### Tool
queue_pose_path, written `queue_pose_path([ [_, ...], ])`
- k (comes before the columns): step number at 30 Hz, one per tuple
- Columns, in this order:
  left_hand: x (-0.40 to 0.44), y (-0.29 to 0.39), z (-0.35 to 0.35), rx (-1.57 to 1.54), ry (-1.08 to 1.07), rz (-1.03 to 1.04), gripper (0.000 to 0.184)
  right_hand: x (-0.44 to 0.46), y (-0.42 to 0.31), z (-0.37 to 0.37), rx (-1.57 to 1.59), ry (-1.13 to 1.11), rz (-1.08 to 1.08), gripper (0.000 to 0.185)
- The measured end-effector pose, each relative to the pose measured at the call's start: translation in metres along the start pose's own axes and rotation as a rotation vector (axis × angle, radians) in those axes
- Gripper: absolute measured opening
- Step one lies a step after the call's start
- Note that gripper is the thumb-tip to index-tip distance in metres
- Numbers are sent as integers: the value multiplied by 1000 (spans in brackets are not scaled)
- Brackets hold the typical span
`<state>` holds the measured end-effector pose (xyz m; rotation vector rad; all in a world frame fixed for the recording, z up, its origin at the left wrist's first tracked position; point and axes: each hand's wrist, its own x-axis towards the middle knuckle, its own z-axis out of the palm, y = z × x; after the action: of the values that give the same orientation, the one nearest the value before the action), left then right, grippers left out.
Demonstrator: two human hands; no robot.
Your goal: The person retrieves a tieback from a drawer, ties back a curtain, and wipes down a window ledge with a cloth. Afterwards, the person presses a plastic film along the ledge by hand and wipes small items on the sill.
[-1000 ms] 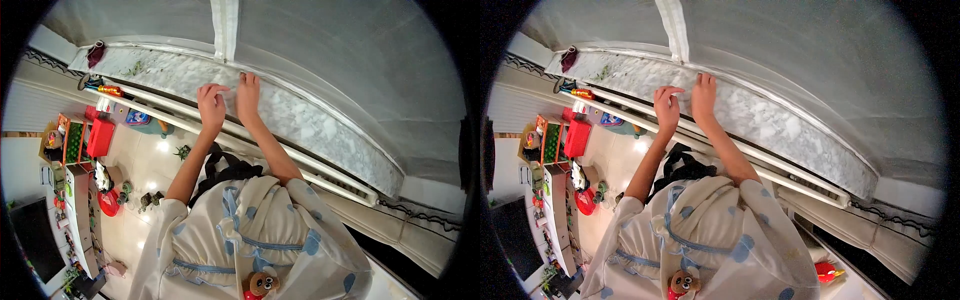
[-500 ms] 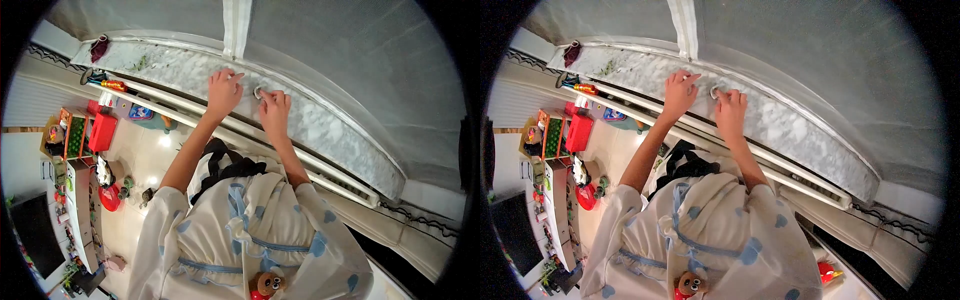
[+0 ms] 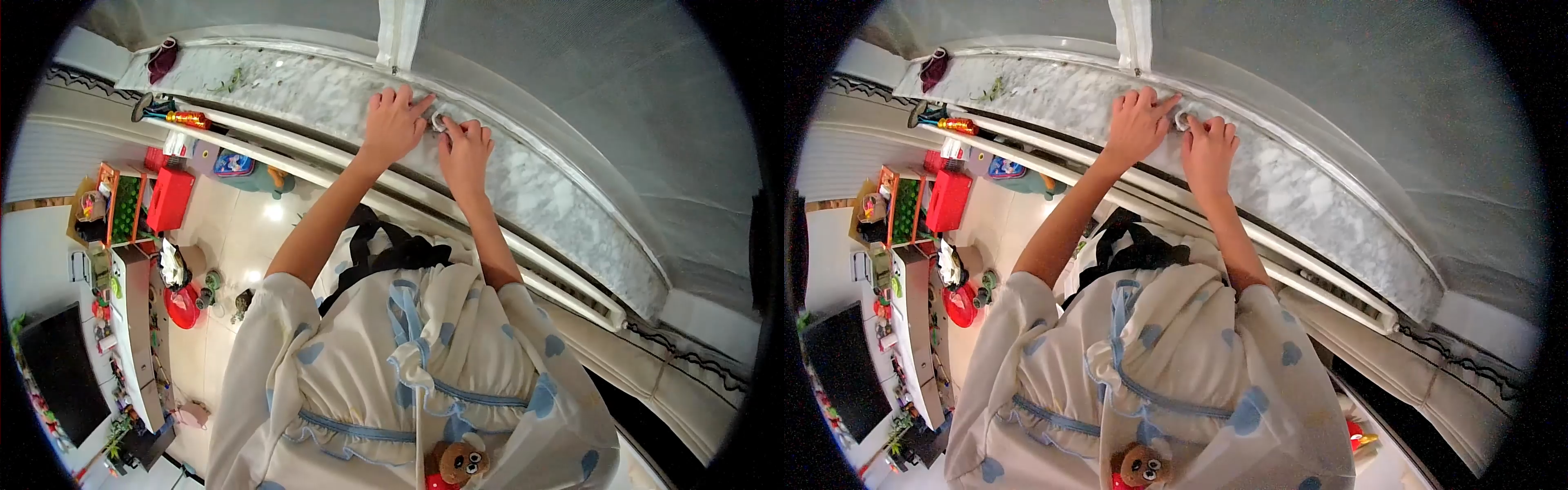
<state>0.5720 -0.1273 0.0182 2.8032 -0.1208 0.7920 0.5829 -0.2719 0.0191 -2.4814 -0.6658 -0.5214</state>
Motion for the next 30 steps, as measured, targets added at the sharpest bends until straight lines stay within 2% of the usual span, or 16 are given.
queue_pose_path([
  [7, -1, 6, 4, 111, 16, 17, 38, -1, 0, 4, -52, -24, 39, 26],
  [10, -4, 14, 8, 150, 54, -35, 39, 0, 0, 3, -52, -35, 30, 26],
  [15, -1, 13, 11, 207, -24, -245, 41, 3, 2, 1, -65, -27, 15, 26],
  [19, 1, 2, 11, 109, -76, -278, 40, 7, -1, 6, -145, 26, -7, 22],
  [21, 11, -6, 17, -235, -115, -317, 29, 11, -3, 13, -216, 43, -29, 21],
  [22, 14, -11, 20, -235, -116, -320, 29, 12, -3, 15, -289, 59, -48, 19],
  [24, 34, -15, -8, -1209, -458, -880, 20, 14, -4, 18, -277, 78, -41, 18],
  [25, 33, -22, -9, -1211, -459, -884, 20, 15, -5, 19, -266, 101, -30, 17],
  [27, 32, -38, -7, -2385, -428, -1204, 20, 13, -8, 14, -248, 71, 0, 22],
  [28, 28, -38, -3, -2385, -438, -1208, 20, 12, -9, 11, -232, 45, 32, 26],
  [30, 20, -31, -4, -2607, -243, -1349, 23, 10, -12, 8, -256, 19, 48, 27],
])
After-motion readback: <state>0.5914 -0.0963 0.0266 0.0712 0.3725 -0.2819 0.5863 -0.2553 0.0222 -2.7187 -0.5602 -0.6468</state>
